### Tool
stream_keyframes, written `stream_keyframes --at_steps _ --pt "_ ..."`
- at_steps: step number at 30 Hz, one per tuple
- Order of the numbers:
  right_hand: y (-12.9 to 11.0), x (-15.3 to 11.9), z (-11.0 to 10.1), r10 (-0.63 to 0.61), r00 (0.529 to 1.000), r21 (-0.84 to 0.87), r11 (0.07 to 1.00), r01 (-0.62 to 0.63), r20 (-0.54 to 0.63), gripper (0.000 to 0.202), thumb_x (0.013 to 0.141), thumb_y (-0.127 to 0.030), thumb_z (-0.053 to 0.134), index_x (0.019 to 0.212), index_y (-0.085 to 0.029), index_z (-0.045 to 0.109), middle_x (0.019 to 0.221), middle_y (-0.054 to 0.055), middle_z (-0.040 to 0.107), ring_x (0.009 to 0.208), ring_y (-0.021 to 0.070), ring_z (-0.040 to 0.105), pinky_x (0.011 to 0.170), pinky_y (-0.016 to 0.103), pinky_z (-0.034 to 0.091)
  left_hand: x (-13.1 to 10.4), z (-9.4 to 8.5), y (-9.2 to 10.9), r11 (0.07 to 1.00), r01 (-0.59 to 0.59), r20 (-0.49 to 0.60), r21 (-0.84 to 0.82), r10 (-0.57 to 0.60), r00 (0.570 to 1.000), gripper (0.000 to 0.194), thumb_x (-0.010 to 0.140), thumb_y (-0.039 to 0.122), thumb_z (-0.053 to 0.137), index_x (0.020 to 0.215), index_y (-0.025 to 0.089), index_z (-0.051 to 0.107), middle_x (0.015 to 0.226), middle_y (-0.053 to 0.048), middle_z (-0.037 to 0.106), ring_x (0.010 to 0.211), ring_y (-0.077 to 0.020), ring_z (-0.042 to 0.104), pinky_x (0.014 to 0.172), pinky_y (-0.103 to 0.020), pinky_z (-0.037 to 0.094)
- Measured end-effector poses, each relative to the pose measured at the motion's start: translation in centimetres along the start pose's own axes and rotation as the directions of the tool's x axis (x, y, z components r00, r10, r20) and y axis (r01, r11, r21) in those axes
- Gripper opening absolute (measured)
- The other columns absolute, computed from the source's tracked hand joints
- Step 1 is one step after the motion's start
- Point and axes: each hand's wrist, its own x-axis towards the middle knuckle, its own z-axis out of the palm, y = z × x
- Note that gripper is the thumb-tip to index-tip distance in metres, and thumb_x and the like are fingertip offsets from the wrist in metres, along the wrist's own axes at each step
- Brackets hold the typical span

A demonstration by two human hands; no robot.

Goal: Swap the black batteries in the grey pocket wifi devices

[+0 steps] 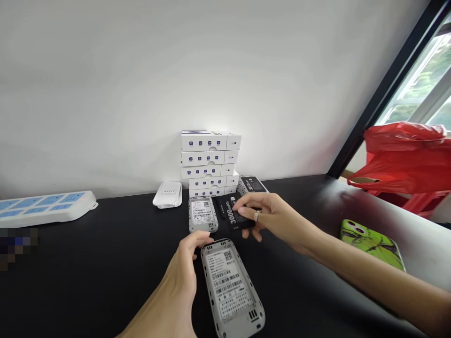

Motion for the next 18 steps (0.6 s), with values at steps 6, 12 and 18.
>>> stream_keyframes --at_steps 6,12,18 --pt "0.8 1.3 -0.3 0.097 0.995 -0.134 0.987 -0.094 0.014 0.030 0.081 -0.022 0.070 0.109 -0.015 0.060 0.066 -0.004 0.060 0.064 0.0108 0.058 0.071 0.030 0.049 0.3 -0.3 0.4 0.996 0.064 0.022 -0.056 -0.063 0.998 0.094 0.062 0.050 0.077 0.135 0.031 0.022 0.139 -0.013 0.045 0.132 -0.0411 0.044 0.103 -0.059 0.043" --pt "1.8 2.3 -0.5 -0.144 0.990 -0.636 0.764 0.108 -0.006 0.031 0.088 -0.022 0.057 0.118 -0.019 0.065 0.058 -0.005 0.049 0.057 0.0133 0.048 0.060 0.029 0.042 0.2 -0.1 0.2 0.998 0.058 0.006 -0.039 -0.058 0.998 0.100 0.058 0.050 0.081 0.138 0.028 0.025 0.138 -0.016 0.047 0.131 -0.0419 0.045 0.101 -0.061 0.044" --pt "1.6 1.4 -0.4 -0.276 0.961 -0.736 0.651 0.185 -0.003 0.027 0.090 -0.017 0.048 0.113 -0.018 0.063 0.080 0.005 0.063 0.068 0.0161 0.052 0.065 0.030 0.041 0.2 -0.2 0.0 1.000 0.020 0.007 -0.018 -0.020 1.000 0.101 0.056 0.041 0.083 0.138 0.029 0.025 0.137 -0.014 0.048 0.127 -0.0426 0.049 0.098 -0.057 0.049"
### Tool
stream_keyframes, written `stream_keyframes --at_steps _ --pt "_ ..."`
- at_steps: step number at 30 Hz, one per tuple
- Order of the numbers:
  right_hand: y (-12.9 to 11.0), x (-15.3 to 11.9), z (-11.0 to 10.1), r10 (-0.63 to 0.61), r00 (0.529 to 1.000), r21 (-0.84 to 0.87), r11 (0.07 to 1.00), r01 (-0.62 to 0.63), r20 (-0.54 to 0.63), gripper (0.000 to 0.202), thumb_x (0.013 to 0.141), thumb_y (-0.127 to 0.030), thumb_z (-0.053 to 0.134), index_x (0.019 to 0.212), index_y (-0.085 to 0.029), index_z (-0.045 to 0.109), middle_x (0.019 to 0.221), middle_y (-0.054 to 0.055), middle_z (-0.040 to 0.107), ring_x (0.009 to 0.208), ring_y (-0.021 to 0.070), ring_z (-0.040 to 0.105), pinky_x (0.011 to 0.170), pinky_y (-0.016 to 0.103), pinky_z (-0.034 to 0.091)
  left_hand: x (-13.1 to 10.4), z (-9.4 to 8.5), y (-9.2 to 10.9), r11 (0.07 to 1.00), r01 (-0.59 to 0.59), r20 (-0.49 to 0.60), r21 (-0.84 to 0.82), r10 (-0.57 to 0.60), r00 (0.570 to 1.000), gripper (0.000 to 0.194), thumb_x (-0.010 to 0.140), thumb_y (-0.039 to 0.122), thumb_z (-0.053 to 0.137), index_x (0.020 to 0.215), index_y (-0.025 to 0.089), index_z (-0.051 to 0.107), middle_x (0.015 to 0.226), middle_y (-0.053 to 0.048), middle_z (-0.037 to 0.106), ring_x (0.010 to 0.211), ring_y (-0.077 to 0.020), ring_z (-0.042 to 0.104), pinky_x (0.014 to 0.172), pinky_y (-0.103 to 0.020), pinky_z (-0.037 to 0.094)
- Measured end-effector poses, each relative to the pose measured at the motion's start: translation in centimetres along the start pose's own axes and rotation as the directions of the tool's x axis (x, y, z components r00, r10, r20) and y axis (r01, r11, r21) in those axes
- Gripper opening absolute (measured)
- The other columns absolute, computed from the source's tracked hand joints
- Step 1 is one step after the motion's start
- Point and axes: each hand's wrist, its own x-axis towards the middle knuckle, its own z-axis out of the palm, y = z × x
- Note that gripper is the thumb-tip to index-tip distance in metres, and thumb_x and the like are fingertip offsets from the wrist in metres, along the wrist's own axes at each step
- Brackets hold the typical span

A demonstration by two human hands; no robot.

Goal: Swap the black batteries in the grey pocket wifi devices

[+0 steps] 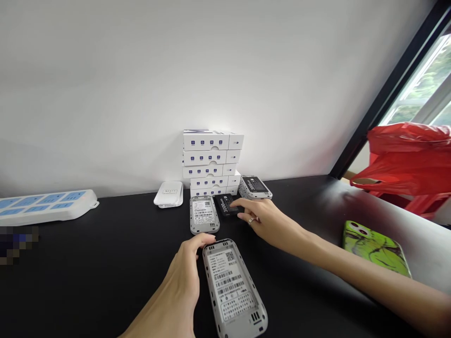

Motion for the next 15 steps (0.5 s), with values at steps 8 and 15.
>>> stream_keyframes --at_steps 8,15 --pt "-4.9 -5.1 -0.6 0.108 0.929 -0.018 0.994 -0.109 0.353 0.033 0.084 -0.040 0.055 0.059 -0.019 0.049 0.062 0.002 0.054 0.051 0.0107 0.045 0.044 0.024 0.027 -0.3 0.0 0.2 0.999 0.010 -0.019 0.048 -0.009 1.000 0.101 0.054 0.033 0.079 0.136 0.031 0.020 0.129 -0.012 0.042 0.113 -0.0373 0.056 0.086 -0.051 0.056" --pt "-4.8 -2.6 -0.7 0.006 0.981 0.090 0.996 -0.024 0.194 0.026 0.075 -0.021 0.055 0.052 -0.018 0.042 0.048 -0.004 0.046 0.045 0.0070 0.035 0.043 0.022 0.026 0.0 -0.2 2.0 0.971 -0.067 -0.183 0.231 0.111 0.977 0.109 0.057 0.047 0.088 0.136 0.034 0.014 0.144 -0.016 0.020 0.132 -0.0476 0.032 0.096 -0.067 0.044"
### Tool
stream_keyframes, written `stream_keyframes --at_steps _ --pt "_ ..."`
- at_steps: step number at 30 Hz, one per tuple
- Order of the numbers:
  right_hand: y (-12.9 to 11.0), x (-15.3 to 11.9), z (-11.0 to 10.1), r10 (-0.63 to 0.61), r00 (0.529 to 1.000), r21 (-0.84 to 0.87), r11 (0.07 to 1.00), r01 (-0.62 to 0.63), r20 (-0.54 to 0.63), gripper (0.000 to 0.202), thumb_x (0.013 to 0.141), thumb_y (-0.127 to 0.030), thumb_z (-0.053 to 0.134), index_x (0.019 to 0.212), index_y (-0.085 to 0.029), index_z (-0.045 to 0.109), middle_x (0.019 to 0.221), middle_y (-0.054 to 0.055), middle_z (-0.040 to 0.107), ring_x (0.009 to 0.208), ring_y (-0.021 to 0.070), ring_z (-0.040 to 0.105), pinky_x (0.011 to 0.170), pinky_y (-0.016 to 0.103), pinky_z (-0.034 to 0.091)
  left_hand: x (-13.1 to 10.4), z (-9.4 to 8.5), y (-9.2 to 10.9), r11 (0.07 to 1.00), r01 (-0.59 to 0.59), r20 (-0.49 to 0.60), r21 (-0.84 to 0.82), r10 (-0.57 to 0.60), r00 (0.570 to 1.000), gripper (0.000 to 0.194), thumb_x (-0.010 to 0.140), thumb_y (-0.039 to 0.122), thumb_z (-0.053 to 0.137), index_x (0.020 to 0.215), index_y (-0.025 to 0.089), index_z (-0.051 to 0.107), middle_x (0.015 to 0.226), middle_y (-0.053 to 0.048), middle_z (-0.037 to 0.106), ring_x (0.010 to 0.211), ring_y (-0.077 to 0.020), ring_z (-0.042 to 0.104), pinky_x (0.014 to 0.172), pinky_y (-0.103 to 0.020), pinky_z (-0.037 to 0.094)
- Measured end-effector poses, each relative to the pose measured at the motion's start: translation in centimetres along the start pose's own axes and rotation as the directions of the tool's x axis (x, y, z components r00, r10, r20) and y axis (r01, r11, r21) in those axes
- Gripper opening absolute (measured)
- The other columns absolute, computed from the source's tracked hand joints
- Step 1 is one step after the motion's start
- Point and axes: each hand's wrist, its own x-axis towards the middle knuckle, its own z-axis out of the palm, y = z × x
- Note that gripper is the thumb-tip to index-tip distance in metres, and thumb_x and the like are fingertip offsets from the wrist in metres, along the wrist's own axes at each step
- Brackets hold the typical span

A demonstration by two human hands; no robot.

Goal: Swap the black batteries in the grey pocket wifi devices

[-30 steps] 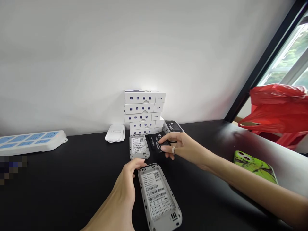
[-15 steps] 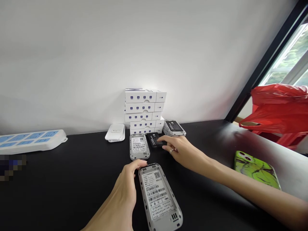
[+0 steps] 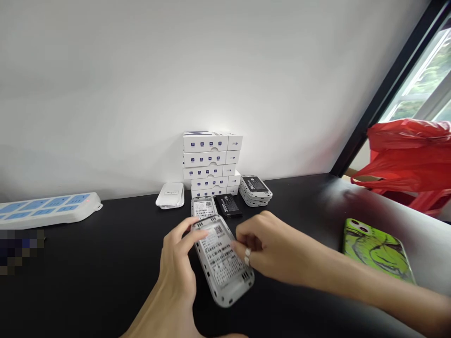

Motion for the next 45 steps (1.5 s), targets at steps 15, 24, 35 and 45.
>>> stream_keyframes --at_steps 15,24,35,45 --pt "1.5 7.4 0.6 -0.023 0.993 -0.074 0.997 0.014 -0.114 0.041 0.087 -0.029 0.048 0.050 -0.019 0.035 0.044 -0.003 0.040 0.044 0.0072 0.032 0.046 0.024 0.027 -1.0 0.0 0.2 0.988 -0.099 0.188 0.116 0.076 0.979 0.068 0.084 0.031 0.069 0.132 0.034 0.021 0.151 -0.014 0.005 0.138 -0.0460 0.022 0.098 -0.070 0.042" --pt "6.8 6.8 -6.8 0.115 0.954 -0.280 0.940 -0.195 -0.278 0.069 0.073 -0.061 0.064 0.119 -0.011 0.052 0.115 0.022 0.058 0.109 0.0384 0.052 0.083 0.046 0.044 -1.0 0.6 0.1 0.995 -0.059 0.161 0.084 0.045 0.986 0.075 0.075 0.020 0.074 0.131 0.033 0.025 0.151 -0.012 0.010 0.134 -0.0436 0.024 0.096 -0.073 0.039" --pt "9.7 4.7 -8.7 0.051 0.997 -0.109 0.992 -0.057 -0.053 0.094 0.058 -0.055 0.078 0.130 -0.023 0.026 0.139 0.017 0.042 0.128 0.0355 0.042 0.103 0.046 0.039 -0.8 0.9 0.1 0.998 -0.043 0.137 0.045 0.036 0.990 0.082 0.070 0.022 0.079 0.129 0.035 0.024 0.148 -0.013 0.017 0.128 -0.0436 0.031 0.093 -0.070 0.040" --pt "-0.1 -3.1 -0.8 0.025 0.984 -0.055 0.998 -0.016 0.178 0.070 0.050 -0.034 0.084 0.108 -0.022 0.047 0.115 0.006 0.050 0.107 0.0274 0.049 0.093 0.041 0.046 -0.6 0.4 -0.7 0.999 -0.050 0.214 0.004 0.048 0.976 0.094 0.073 0.039 0.079 0.139 0.035 0.011 0.152 -0.019 0.022 0.134 -0.0446 0.038 0.096 -0.068 0.044"
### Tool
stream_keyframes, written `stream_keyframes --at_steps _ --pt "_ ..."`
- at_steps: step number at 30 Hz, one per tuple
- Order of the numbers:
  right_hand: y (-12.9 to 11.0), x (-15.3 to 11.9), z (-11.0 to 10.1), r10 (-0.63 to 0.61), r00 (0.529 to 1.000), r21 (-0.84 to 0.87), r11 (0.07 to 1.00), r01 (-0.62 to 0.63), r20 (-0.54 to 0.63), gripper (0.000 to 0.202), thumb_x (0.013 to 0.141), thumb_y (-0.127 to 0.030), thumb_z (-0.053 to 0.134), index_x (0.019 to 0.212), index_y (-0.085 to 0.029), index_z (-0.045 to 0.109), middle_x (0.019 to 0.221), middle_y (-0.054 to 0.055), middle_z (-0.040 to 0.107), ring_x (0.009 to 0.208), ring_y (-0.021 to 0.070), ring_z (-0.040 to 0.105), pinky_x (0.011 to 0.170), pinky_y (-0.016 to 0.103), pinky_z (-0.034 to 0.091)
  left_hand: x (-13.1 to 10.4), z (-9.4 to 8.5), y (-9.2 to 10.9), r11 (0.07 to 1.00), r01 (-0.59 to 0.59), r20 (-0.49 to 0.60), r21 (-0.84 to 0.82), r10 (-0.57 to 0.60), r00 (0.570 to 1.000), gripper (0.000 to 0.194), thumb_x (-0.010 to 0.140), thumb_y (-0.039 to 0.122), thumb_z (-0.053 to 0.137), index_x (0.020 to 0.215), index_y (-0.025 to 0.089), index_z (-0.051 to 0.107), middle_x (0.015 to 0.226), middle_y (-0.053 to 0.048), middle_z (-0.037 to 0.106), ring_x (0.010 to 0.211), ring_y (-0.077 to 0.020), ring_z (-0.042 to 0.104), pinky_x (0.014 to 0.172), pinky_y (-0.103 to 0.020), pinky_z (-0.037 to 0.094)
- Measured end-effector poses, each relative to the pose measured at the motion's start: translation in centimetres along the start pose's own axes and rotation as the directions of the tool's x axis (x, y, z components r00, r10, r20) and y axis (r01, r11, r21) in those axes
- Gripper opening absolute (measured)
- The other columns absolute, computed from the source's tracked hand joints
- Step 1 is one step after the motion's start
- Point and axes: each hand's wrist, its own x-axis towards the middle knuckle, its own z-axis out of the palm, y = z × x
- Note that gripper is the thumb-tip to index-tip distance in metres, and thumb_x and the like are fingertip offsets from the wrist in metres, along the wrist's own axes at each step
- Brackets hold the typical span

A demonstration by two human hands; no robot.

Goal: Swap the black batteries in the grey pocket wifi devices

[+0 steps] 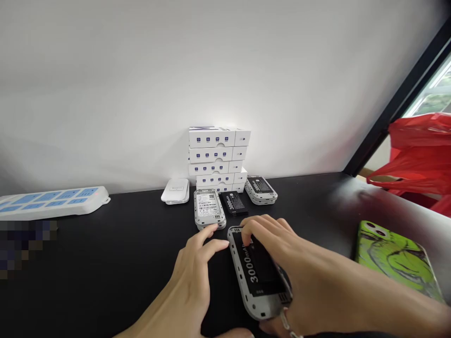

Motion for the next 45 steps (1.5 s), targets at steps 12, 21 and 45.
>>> stream_keyframes --at_steps 12,21,45 --pt "1.9 1.3 1.1 -0.161 0.986 0.305 0.942 0.138 0.053 0.092 0.060 -0.042 0.085 0.139 -0.026 0.042 0.138 0.004 0.048 0.124 0.0234 0.048 0.104 0.028 0.040 0.1 0.2 -1.0 1.000 0.022 -0.007 0.011 -0.021 1.000 0.101 0.071 0.057 0.077 0.143 0.041 0.008 0.146 -0.015 0.041 0.128 -0.0413 0.049 0.091 -0.065 0.052" --pt "1.5 1.8 0.3 -0.173 0.984 0.269 0.951 0.156 0.041 0.076 0.053 -0.048 0.088 0.115 -0.021 0.054 0.115 0.003 0.054 0.108 0.0222 0.051 0.093 0.029 0.043 0.0 -0.2 0.3 0.995 0.098 0.010 0.005 -0.098 0.995 0.099 0.070 0.039 0.083 0.139 0.045 0.013 0.141 -0.010 0.043 0.125 -0.0376 0.051 0.095 -0.061 0.051" --pt "0.2 2.5 -0.3 -0.151 0.987 0.129 0.981 0.143 0.053 0.067 0.046 -0.034 0.091 0.095 -0.019 0.047 0.105 0.001 0.045 0.101 0.0213 0.043 0.097 0.036 0.038 0.1 -0.1 0.2 0.992 0.103 -0.034 -0.076 -0.106 0.994 0.082 0.073 0.041 0.078 0.134 0.036 0.023 0.135 -0.011 0.047 0.120 -0.0354 0.057 0.091 -0.052 0.056"
